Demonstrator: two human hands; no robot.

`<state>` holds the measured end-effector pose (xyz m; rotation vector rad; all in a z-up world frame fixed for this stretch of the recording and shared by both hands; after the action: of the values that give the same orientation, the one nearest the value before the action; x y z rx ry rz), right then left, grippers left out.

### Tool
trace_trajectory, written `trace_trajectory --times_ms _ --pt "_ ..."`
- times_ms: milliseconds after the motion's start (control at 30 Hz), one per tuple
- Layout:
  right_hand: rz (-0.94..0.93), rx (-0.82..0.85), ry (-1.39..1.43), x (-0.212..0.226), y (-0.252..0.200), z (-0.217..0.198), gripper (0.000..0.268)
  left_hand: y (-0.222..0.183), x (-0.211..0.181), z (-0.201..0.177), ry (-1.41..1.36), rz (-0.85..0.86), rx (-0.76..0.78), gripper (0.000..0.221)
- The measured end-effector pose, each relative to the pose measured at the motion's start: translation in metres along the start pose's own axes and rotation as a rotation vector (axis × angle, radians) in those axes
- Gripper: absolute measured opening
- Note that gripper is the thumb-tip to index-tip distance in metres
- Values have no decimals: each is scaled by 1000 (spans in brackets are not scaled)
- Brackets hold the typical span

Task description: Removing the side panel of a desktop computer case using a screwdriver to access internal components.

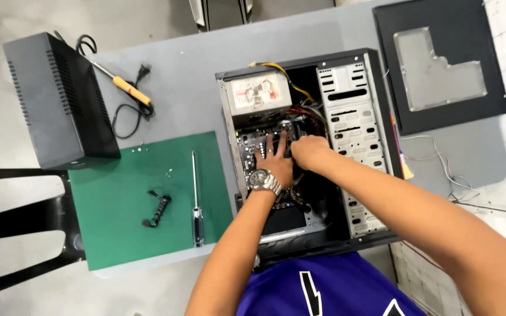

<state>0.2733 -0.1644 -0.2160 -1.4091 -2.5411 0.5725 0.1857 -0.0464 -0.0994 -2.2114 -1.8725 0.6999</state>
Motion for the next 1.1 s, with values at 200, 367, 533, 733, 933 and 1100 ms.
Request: trace_trajectory --times_ms 200,367,533,733,933,1100 --pt "23 144 -118 0 5 -7 26 28 3 15 -131 -51 97 49" --pt "54 252 -96 -11 -1 -7 28 57 22 18 -270 -88 -105 70" --pt "72 292 -105 -9 8 -9 37 22 5 -26 2 77 36 98" --pt "115 363 -126 -19 0 -2 46 25 0 25 18 31 -162 94" --pt "137 429 -163 -19 -7 4 56 38 -6 40 48 -43 -142 83" --pt "152 536 -214 14 -32 -68 49 37 -9 29 78 -83 -54 71"
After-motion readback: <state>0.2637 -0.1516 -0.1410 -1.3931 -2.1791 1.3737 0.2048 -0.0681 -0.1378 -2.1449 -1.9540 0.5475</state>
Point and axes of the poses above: each hand's wrist, its own y-axis towards the middle knuckle, its own z-axis out of the palm, x = y × z, the point moved 2 cm from there along y, towards the middle knuckle, and after that the axes turned 12 degrees about -x, right-handed, at the moved point
